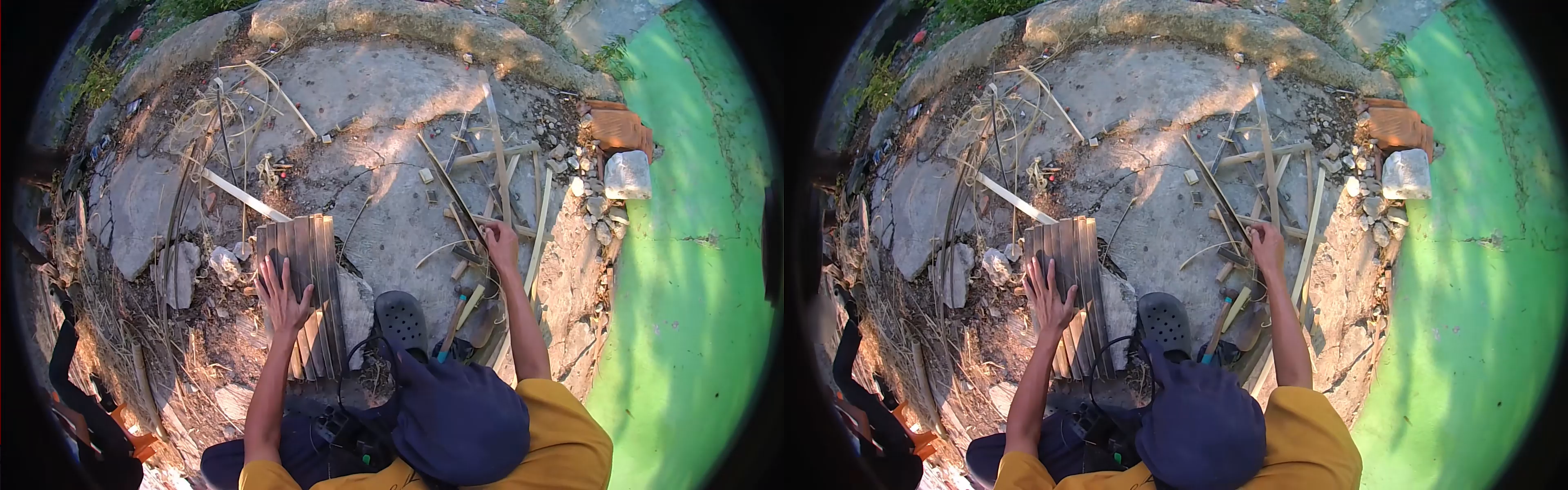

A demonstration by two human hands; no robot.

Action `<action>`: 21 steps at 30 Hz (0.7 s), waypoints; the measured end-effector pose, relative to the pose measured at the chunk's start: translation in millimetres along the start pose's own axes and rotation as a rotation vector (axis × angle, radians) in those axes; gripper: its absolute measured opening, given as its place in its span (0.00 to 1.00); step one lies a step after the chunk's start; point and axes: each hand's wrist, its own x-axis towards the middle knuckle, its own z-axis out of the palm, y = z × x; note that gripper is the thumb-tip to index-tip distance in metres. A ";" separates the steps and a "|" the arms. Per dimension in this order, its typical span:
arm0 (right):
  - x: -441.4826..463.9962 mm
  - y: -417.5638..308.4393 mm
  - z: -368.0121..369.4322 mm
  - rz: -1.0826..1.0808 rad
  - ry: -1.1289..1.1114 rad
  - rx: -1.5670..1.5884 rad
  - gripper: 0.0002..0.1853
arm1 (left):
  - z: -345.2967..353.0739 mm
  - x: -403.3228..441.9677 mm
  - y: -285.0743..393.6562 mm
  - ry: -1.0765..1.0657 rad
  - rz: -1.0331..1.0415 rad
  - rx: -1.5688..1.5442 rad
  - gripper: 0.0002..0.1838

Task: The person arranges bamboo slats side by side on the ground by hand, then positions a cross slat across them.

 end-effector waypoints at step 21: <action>2.4 65.6 -17.3 0.031 0.126 -0.303 0.27 | -9.3 1.0 3.2 0.008 -0.021 -0.014 0.51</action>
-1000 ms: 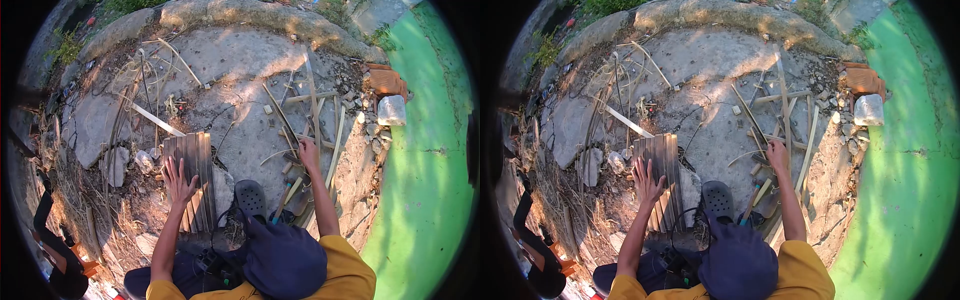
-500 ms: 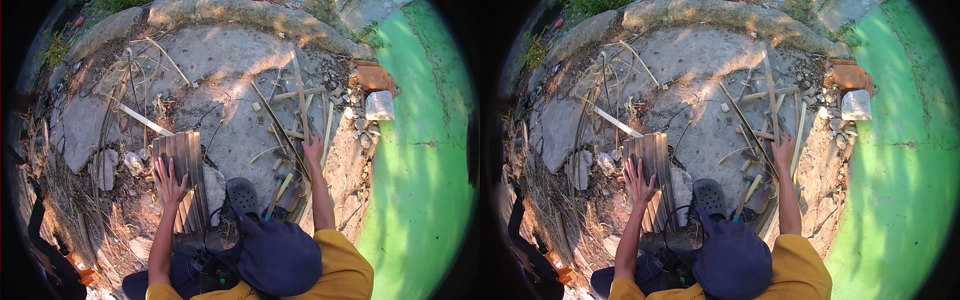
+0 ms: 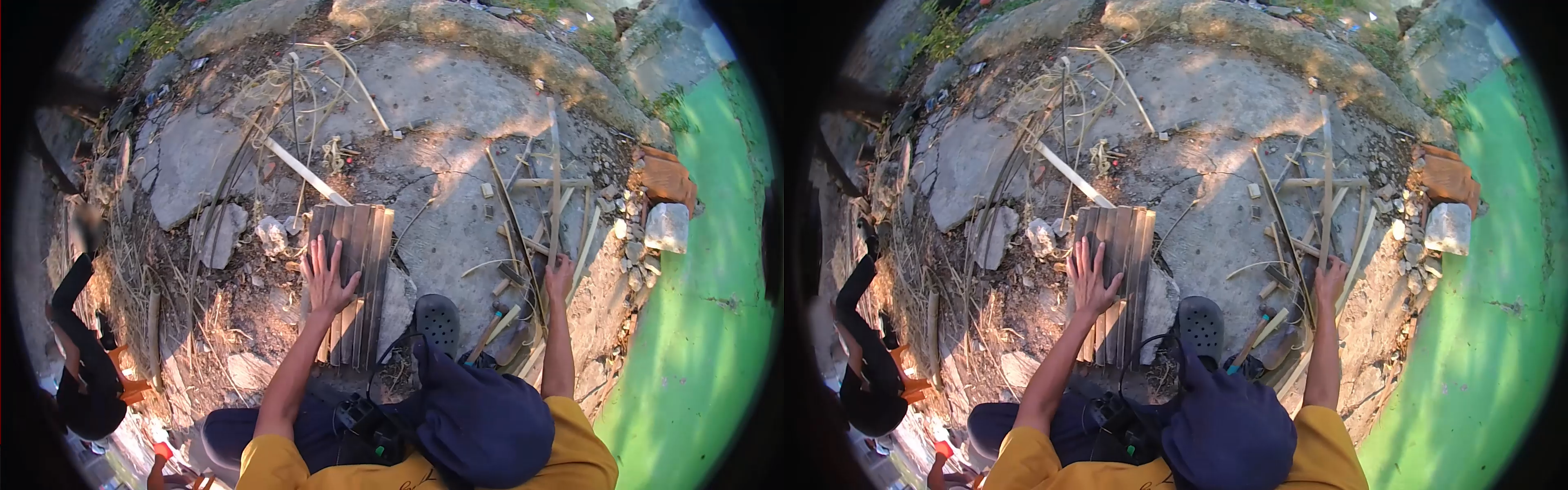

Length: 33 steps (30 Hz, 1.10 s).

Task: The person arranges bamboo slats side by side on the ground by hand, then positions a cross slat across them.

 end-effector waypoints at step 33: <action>3.0 -1.3 7.5 -0.065 -0.034 -0.082 0.33 | -5.6 -3.9 -6.0 -0.016 -0.026 -0.026 0.50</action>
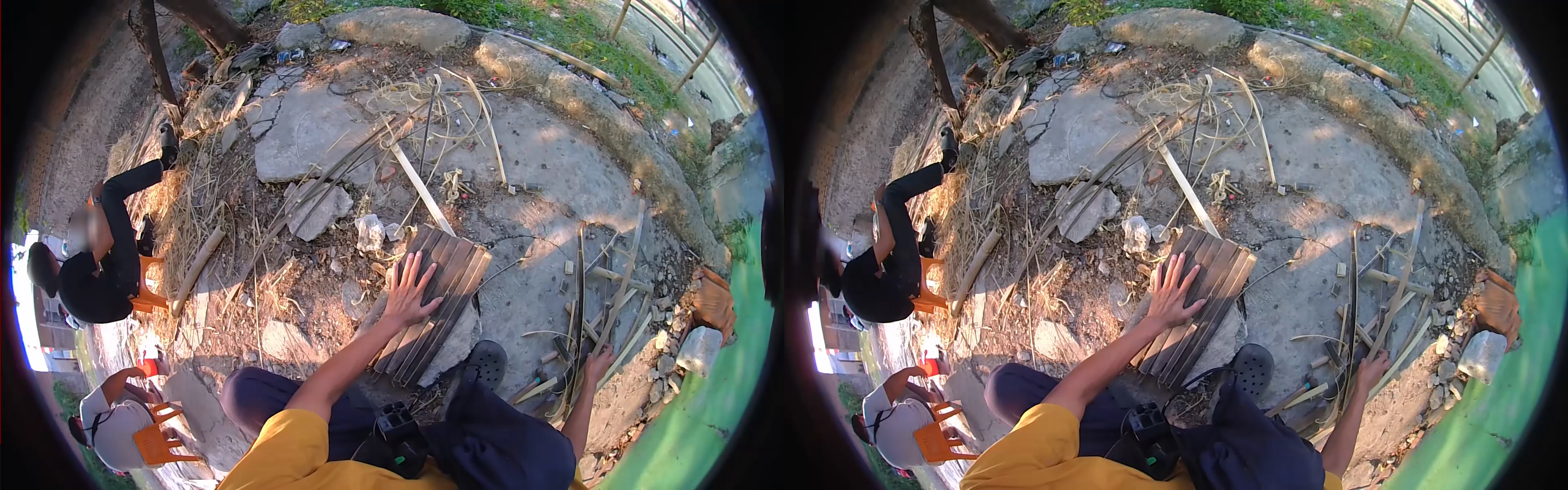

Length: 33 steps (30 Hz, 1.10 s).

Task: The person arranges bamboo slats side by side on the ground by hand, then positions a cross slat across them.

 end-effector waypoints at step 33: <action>-5.9 -12.9 -0.1 0.004 0.050 0.023 0.31 | 1.2 1.1 1.6 -0.033 0.006 0.055 0.38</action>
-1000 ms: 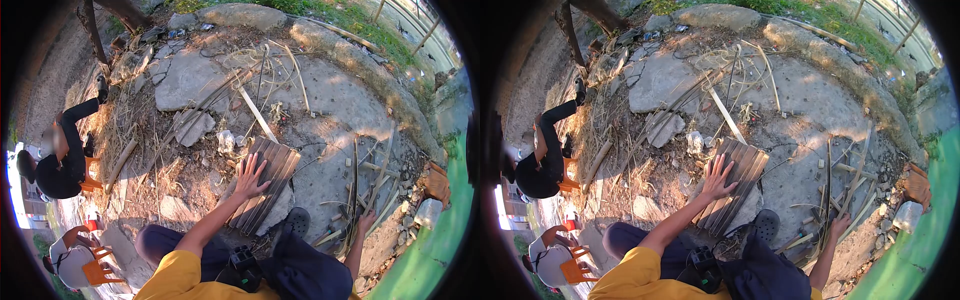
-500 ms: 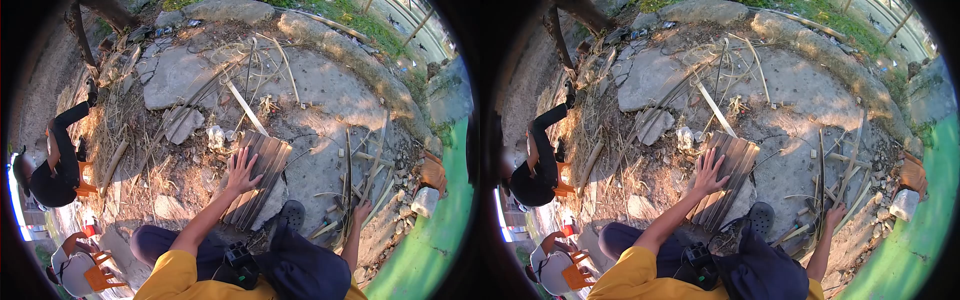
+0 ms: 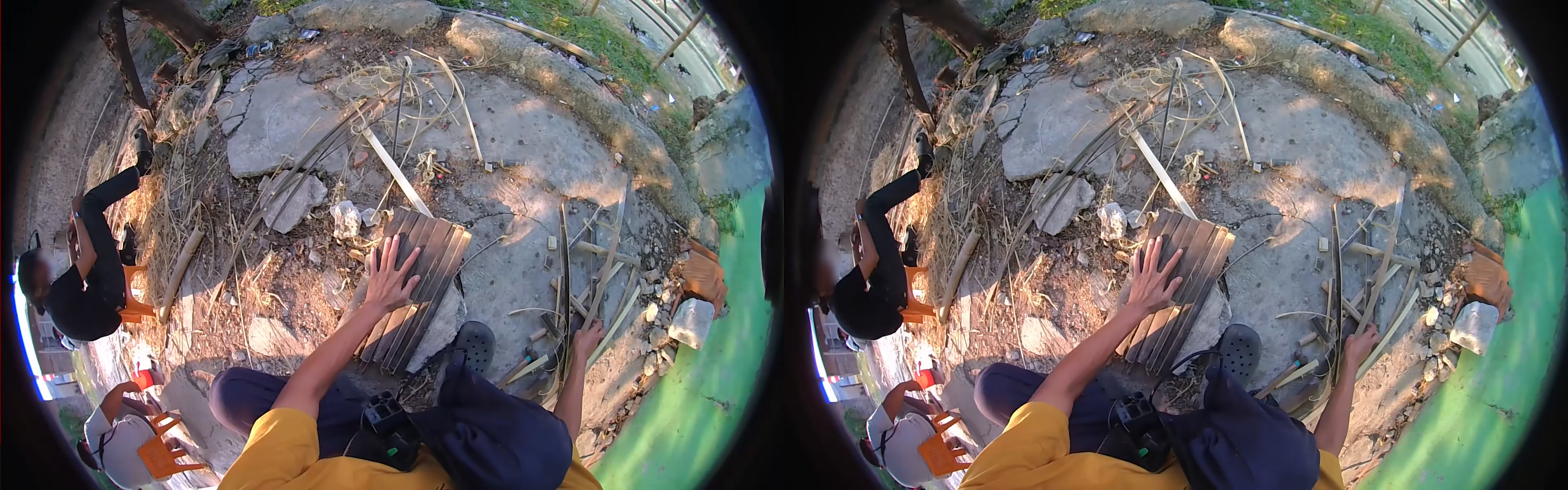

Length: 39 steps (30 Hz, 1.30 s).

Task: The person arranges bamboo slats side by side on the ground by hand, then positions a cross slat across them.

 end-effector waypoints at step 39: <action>27.6 -530.1 155.0 -0.846 -0.951 0.347 0.21 | -10.3 6.1 4.8 -0.074 -0.044 -0.026 0.69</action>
